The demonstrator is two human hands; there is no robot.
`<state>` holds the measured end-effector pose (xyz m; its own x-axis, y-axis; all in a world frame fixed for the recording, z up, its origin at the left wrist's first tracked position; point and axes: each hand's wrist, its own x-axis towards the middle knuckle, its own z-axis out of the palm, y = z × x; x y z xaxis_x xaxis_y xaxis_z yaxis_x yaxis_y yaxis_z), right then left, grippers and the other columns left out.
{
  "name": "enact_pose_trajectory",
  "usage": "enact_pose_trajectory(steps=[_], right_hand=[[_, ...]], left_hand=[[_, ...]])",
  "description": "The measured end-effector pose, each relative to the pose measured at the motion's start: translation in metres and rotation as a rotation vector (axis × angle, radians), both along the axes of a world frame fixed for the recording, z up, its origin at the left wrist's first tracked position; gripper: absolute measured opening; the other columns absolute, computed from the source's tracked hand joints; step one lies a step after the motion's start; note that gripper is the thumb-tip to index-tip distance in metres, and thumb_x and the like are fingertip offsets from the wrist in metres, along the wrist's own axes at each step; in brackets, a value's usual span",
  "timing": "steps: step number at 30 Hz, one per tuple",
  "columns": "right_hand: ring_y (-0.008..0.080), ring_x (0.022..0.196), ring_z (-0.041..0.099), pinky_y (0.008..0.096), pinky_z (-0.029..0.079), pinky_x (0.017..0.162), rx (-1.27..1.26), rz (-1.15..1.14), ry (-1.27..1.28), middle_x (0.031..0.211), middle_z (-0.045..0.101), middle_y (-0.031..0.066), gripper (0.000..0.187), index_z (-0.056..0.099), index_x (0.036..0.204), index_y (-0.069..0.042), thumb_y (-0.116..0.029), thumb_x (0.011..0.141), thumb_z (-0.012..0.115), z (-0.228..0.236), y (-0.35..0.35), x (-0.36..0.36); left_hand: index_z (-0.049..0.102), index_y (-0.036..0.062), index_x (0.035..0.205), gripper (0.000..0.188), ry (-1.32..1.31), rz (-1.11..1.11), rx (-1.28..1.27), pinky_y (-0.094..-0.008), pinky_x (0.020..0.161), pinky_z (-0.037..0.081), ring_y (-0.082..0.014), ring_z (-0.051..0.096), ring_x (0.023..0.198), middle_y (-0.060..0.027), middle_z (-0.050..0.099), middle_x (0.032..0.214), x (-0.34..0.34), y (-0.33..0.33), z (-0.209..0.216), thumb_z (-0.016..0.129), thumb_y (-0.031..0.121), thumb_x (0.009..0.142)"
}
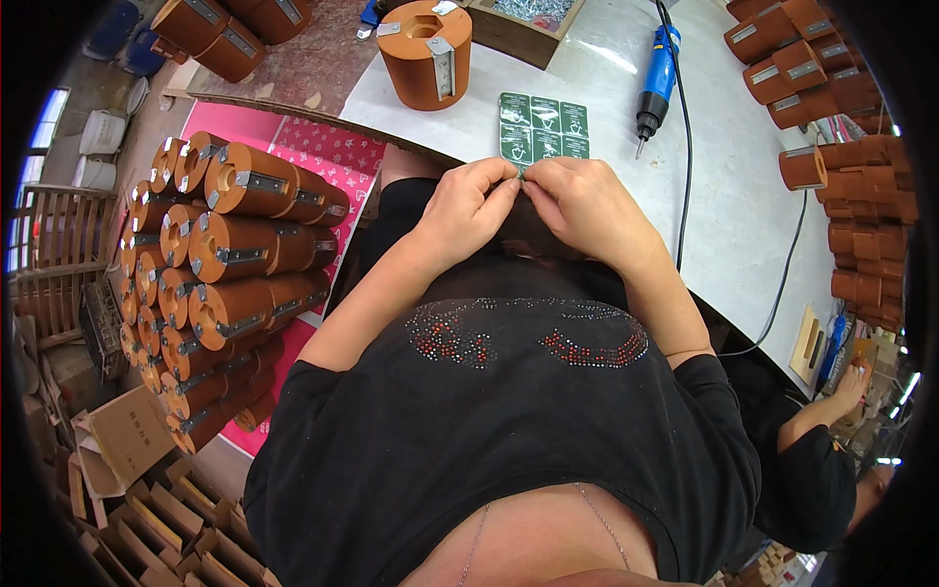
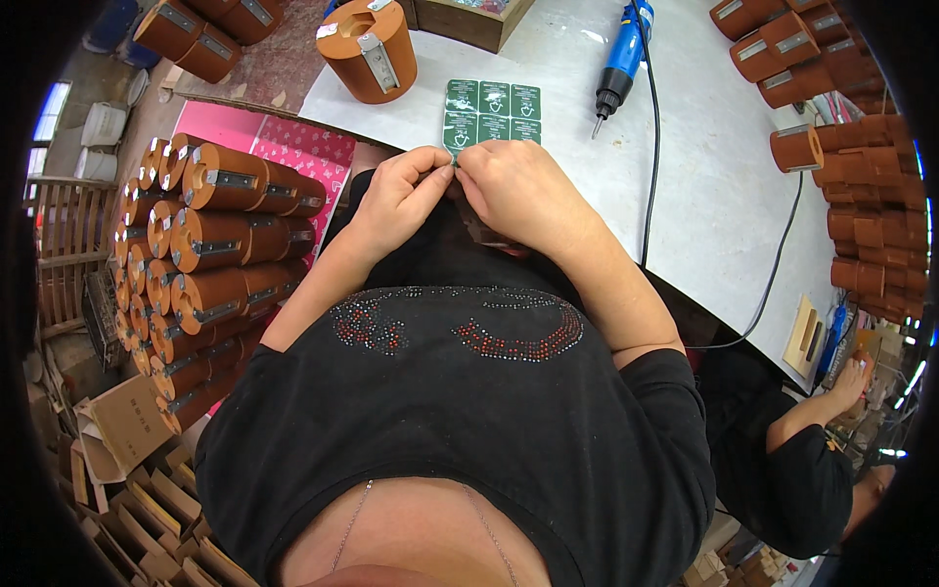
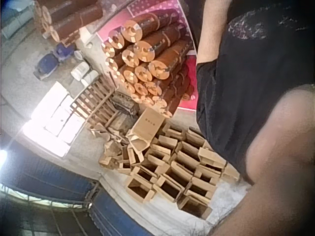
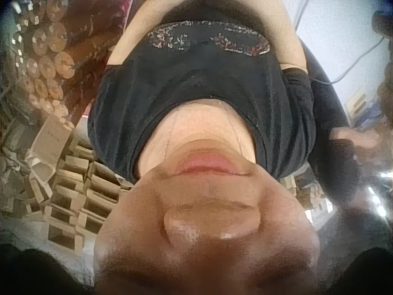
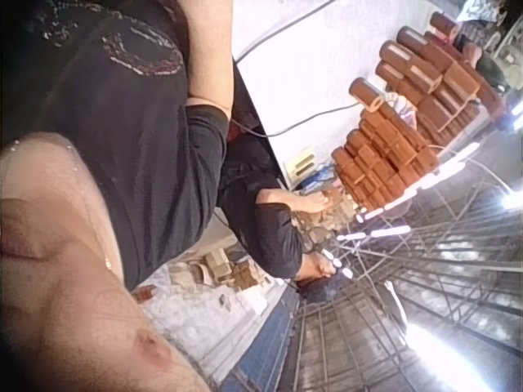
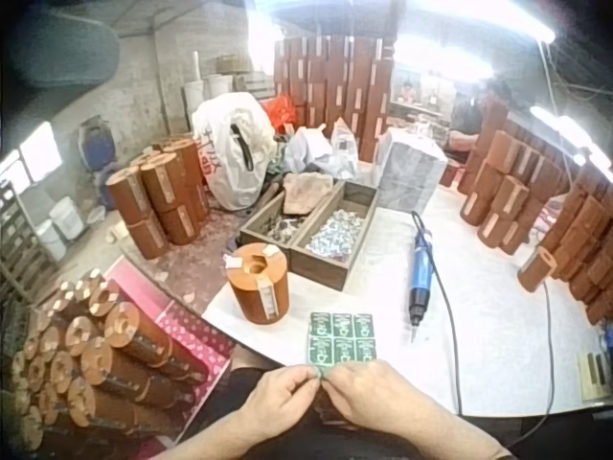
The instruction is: The person peels stickers from a sheet by hand, adheres them onto wooden blocks, and stacks the labeled blocks on the table.
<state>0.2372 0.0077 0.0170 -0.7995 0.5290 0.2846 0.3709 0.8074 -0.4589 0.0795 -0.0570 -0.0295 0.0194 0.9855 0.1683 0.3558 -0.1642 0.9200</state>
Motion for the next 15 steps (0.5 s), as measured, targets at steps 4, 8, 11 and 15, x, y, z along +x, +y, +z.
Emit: enact_pose_trajectory(steps=[4, 8, 11, 15], right_hand=[[0.0333, 0.064, 0.059, 0.0400, 0.048, 0.059, -0.001, 0.005, -0.037, 0.066, 0.059, 0.0160, 0.014, 0.055, 0.068, 0.001, -0.010, 0.077, 0.055, 0.0007, 0.0004, -0.0001], [0.0338, 0.064, 0.059, 0.0406, 0.048, 0.059, -0.016, 0.015, -0.051, 0.066, 0.059, 0.0171, 0.014, 0.055, 0.068, 0.001, -0.009, 0.077, 0.055, 0.0024, 0.0012, 0.0007], [0.0349, 0.065, 0.059, 0.0408, 0.048, 0.060, -0.047, 0.020, -0.049, 0.067, 0.059, 0.0180, 0.014, 0.055, 0.068, 0.002, -0.009, 0.077, 0.055, 0.0028, 0.0027, 0.0022], [0.0363, 0.067, 0.059, 0.0408, 0.048, 0.062, -0.121, 0.038, -0.028, 0.069, 0.059, 0.0189, 0.013, 0.058, 0.073, 0.002, -0.009, 0.078, 0.055, 0.0033, 0.0071, 0.0038]], left_hand=[[0.057, -0.0028, 0.091, 0.013, 0.020, 0.007, 0.048, -0.0263, 0.063, 0.044, -0.0121, 0.054, 0.066, -0.0094, 0.060, 0.074, 0.0015, -0.0007, 0.0030, 0.051, 0.007, 0.085], [0.058, -0.0034, 0.088, 0.013, -0.036, 0.009, 0.016, -0.0304, 0.062, 0.045, -0.0214, 0.058, 0.067, -0.0139, 0.060, 0.074, 0.0023, -0.0010, 0.0039, 0.052, 0.007, 0.083], [0.058, -0.0037, 0.085, 0.014, -0.100, 0.017, -0.030, -0.0342, 0.061, 0.045, -0.0298, 0.059, 0.066, -0.0183, 0.059, 0.073, 0.0033, -0.0009, 0.0044, 0.053, 0.008, 0.081], [0.057, -0.0042, 0.091, 0.014, -0.023, -0.022, -0.039, -0.0250, 0.063, 0.046, -0.0117, 0.060, 0.067, -0.0084, 0.062, 0.073, 0.0005, 0.0003, 0.0003, 0.050, 0.007, 0.086]])
